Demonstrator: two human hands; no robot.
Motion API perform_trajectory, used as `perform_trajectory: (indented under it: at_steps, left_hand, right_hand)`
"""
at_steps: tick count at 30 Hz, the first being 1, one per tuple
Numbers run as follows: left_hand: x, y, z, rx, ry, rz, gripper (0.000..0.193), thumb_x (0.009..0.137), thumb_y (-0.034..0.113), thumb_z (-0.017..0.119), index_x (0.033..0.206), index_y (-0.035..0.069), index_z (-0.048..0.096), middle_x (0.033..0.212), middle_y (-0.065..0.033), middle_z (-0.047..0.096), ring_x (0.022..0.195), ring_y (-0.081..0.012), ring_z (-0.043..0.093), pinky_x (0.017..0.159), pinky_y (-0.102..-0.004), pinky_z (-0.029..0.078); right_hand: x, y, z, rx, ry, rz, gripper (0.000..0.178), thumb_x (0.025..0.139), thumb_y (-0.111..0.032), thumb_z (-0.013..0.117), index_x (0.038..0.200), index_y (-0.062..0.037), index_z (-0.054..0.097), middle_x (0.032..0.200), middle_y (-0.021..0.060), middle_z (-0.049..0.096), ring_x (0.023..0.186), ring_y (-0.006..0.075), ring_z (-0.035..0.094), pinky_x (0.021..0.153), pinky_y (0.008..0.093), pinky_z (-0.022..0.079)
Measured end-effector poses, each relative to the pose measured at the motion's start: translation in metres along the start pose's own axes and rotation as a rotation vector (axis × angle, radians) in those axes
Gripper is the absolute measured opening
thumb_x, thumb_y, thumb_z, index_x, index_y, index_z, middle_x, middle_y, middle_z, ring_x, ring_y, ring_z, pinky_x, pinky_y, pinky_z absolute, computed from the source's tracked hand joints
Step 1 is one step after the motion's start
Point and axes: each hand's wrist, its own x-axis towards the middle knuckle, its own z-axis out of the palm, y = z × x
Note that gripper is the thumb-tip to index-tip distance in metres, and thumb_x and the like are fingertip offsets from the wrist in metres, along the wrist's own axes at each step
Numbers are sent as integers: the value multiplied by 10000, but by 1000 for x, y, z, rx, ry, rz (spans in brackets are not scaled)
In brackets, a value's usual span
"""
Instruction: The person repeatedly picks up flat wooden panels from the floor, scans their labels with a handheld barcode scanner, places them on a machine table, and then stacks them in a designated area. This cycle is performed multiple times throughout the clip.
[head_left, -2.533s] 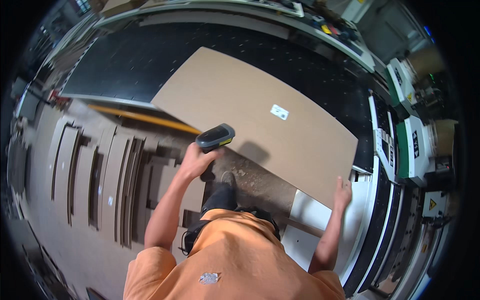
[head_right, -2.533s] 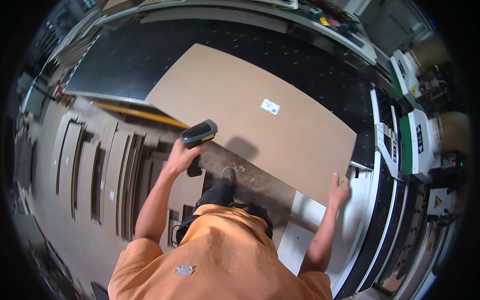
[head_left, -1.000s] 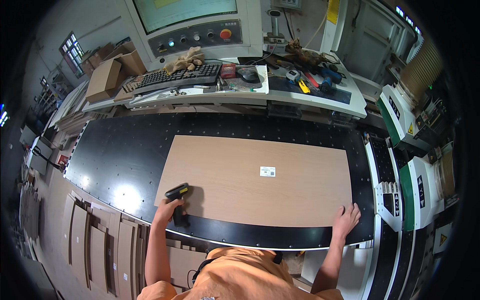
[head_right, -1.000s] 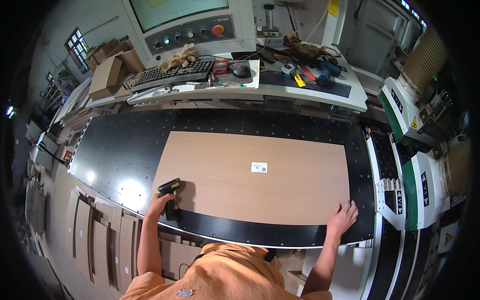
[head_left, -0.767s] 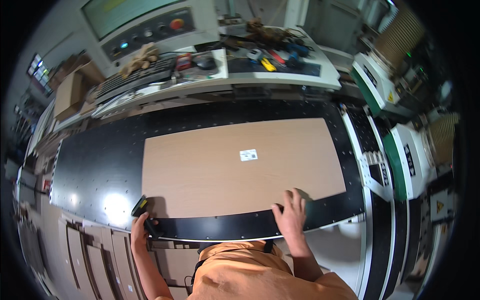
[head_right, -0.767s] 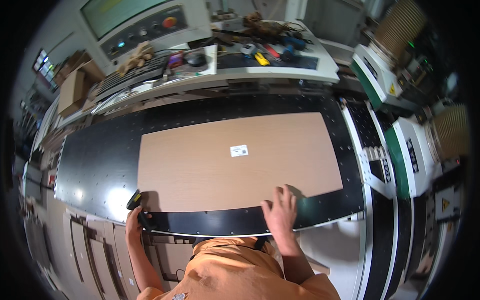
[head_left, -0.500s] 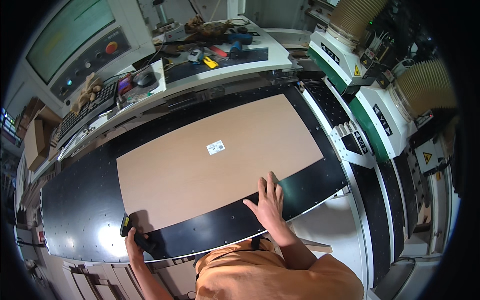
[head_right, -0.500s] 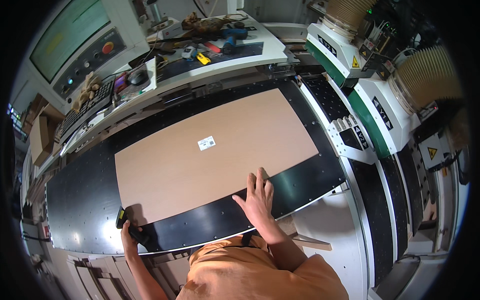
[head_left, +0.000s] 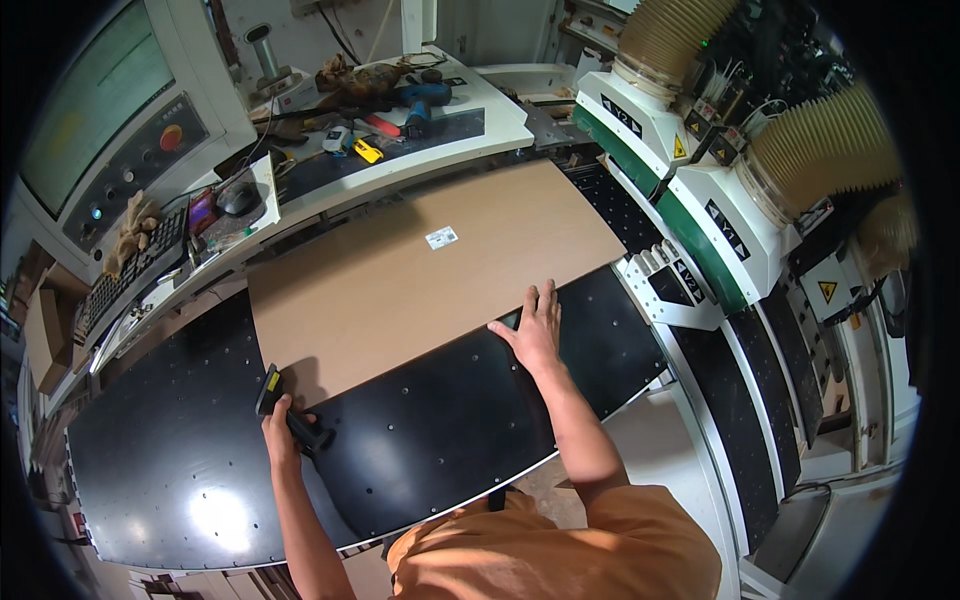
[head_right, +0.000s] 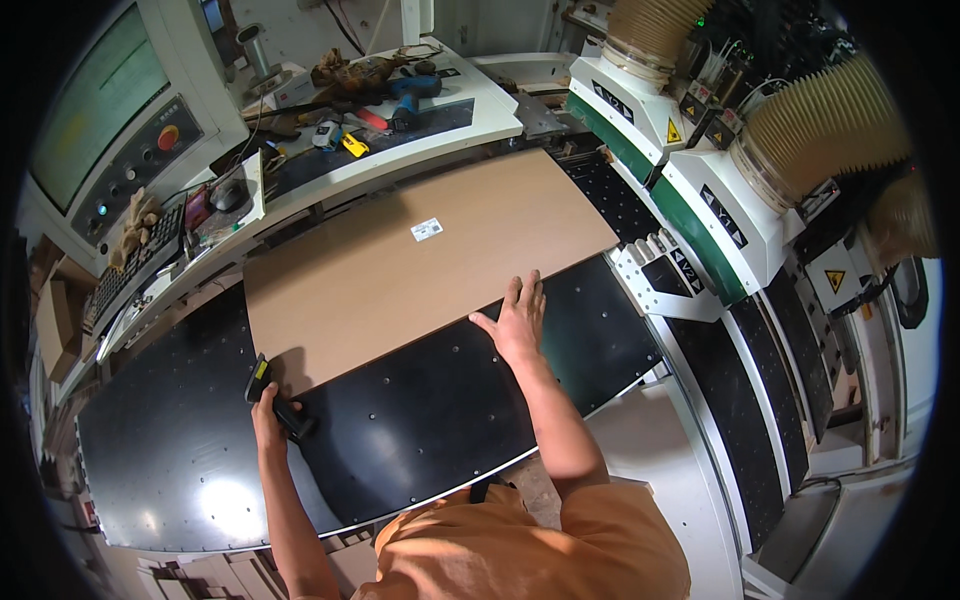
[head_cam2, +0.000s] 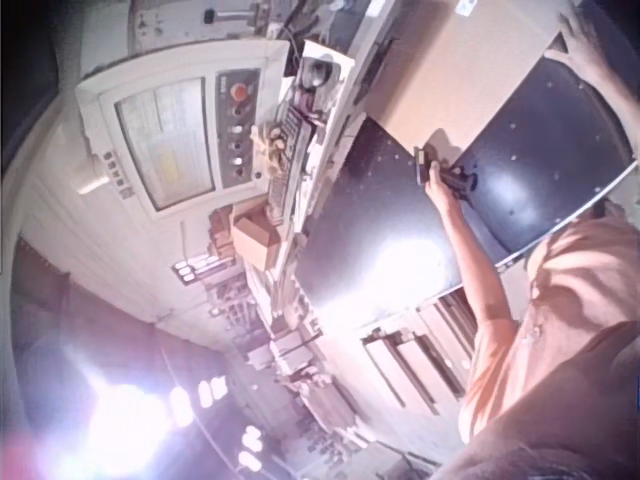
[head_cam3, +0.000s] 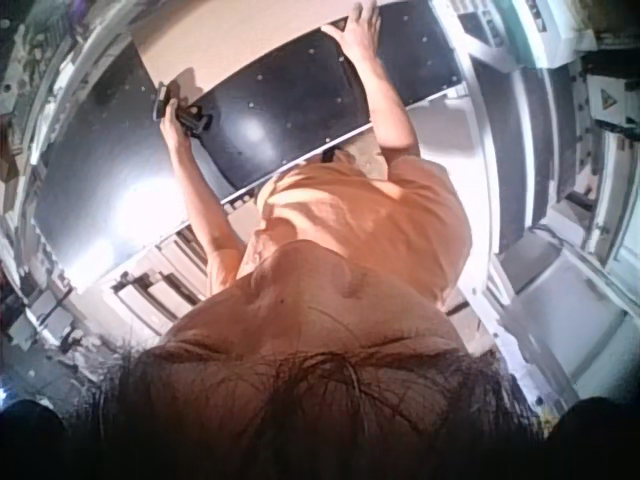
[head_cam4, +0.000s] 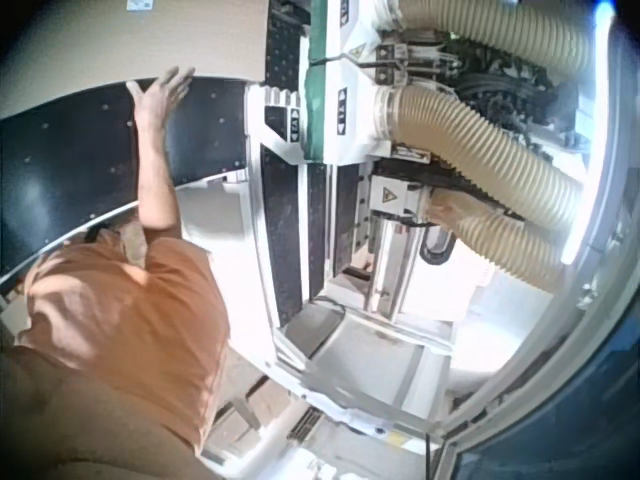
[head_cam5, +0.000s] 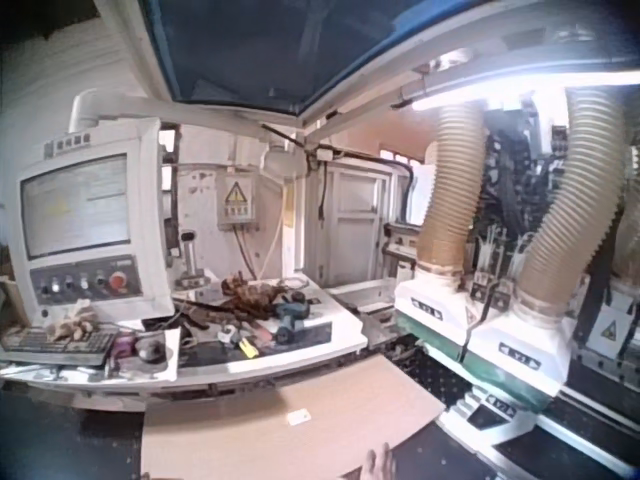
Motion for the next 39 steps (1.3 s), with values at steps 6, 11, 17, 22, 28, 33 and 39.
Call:
perform_trajectory:
  at_steps: [6,11,17,22,28,33,39]
  left_hand:
    - [11,10,51,-86,-22,61,323,874,276,647,933,-32,573,719,-62,553,490,-219,641,416,-317,486]
    - [6,9,72,-76,-17,66,305,869,274,646,900,-22,577,693,-65,562,481,-219,634,431,-317,498]
    - [2,7,81,-86,36,48,305,874,233,644,951,-55,580,706,-73,554,486,-217,625,457,-323,507]
    - [2,6,78,-97,-23,107,311,871,232,651,958,-56,575,710,-73,552,496,-218,630,461,-325,511]
    - [2,2,78,-95,-11,107,328,874,227,661,998,-62,569,753,-85,564,502,-225,633,468,-327,518]
    - [0,-1,80,-118,8,141,321,874,221,672,1007,-54,573,817,-97,585,523,-219,640,484,-324,525]
    - [-13,-5,111,-107,-99,157,349,873,233,675,1043,-66,621,817,-84,631,631,-190,679,577,-310,536]
  right_hand:
    - [34,36,3,46,66,-10,1004,771,-548,772,1436,94,380,1565,346,172,1424,545,222,1172,563,254]
    - [42,53,-2,73,90,7,988,750,-504,810,1425,94,407,1572,330,186,1426,531,237,1171,539,278]
    - [45,60,-3,45,107,-10,990,728,-497,829,1416,90,423,1561,330,220,1410,542,265,1152,549,308]
    - [45,62,2,33,143,-37,996,729,-520,817,1413,90,428,1551,333,243,1399,544,283,1143,550,319]
    - [45,65,5,15,155,-34,979,741,-524,811,1418,73,434,1557,318,249,1410,522,281,1157,531,305]
    - [45,69,9,9,157,-56,953,753,-520,802,1417,61,441,1566,307,245,1412,523,281,1158,530,299]
    - [47,73,11,-23,159,-86,911,768,-495,804,1426,28,452,1557,284,296,1428,485,281,1165,526,286]
